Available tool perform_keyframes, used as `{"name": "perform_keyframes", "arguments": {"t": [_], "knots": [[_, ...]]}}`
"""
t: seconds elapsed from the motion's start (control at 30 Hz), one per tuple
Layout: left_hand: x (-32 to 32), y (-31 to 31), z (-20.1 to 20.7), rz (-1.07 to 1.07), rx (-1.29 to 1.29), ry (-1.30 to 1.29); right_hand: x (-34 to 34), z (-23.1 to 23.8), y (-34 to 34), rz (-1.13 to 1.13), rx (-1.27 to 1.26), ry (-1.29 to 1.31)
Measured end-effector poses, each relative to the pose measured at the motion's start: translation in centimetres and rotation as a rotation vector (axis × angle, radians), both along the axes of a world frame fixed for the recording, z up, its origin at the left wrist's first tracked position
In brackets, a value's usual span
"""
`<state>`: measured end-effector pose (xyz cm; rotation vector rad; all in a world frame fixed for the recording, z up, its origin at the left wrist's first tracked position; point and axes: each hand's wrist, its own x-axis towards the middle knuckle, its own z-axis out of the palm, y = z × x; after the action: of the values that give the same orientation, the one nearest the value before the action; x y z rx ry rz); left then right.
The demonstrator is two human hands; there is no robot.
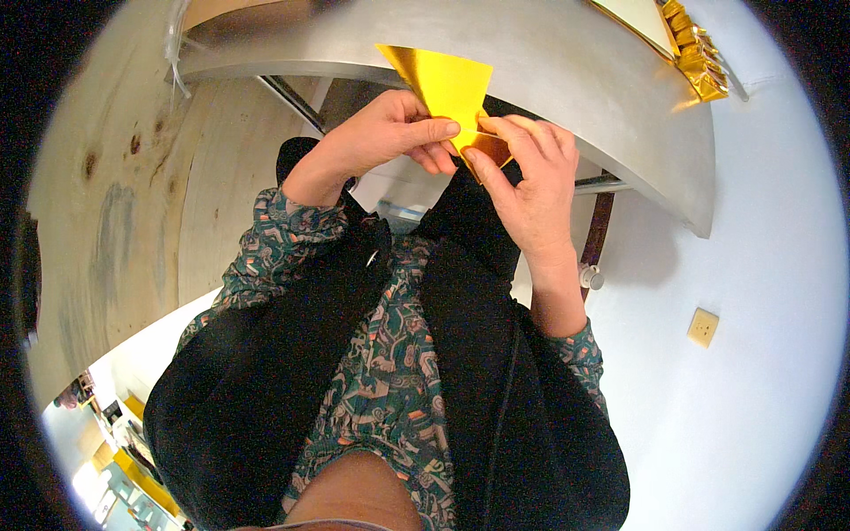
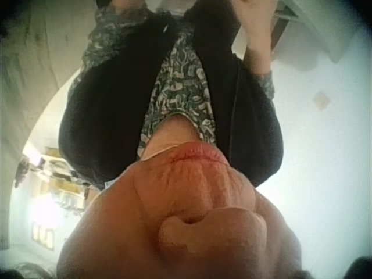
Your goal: The person folds a yellow sheet of paper by hand on a metal table, creating a small origami shape. They then pick up a larger gold sheet and begin folding it in half.
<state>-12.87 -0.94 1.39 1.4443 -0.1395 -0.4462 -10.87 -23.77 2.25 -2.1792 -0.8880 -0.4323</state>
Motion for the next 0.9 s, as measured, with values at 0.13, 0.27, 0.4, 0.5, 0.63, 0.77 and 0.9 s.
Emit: {"name": "perform_keyframes", "arguments": {"t": [0.13,0.27,0.4,0.5,0.63,0.77,0.9], "knots": [[-0.4,0.1,-0.3,0.09,-0.009,-0.004,0.0,-0.5,1.0,0.005,0.044,0.085],[-0.4,0.1,-0.4,0.173,-0.001,-0.016,-0.3,-0.9,1.5,0.005,0.093,0.159],[-0.2,0.1,-0.4,0.262,-0.063,-0.045,-0.5,-0.9,1.9,0.01,0.16,0.215],[-0.2,0.0,-0.4,0.295,-0.096,-0.05,-0.7,-1.0,2.0,-0.008,0.198,0.216],[-0.2,0.1,-0.2,0.321,-0.158,-0.109,-0.4,-1.5,2.2,-0.051,0.324,0.249],[0.0,0.1,0.0,0.312,-0.165,-0.183,0.4,-2.1,2.2,-0.053,0.457,0.435],[0.2,-0.1,0.5,0.283,-0.132,-0.259,1.1,-2.5,2.2,-0.024,0.459,0.528]]}}
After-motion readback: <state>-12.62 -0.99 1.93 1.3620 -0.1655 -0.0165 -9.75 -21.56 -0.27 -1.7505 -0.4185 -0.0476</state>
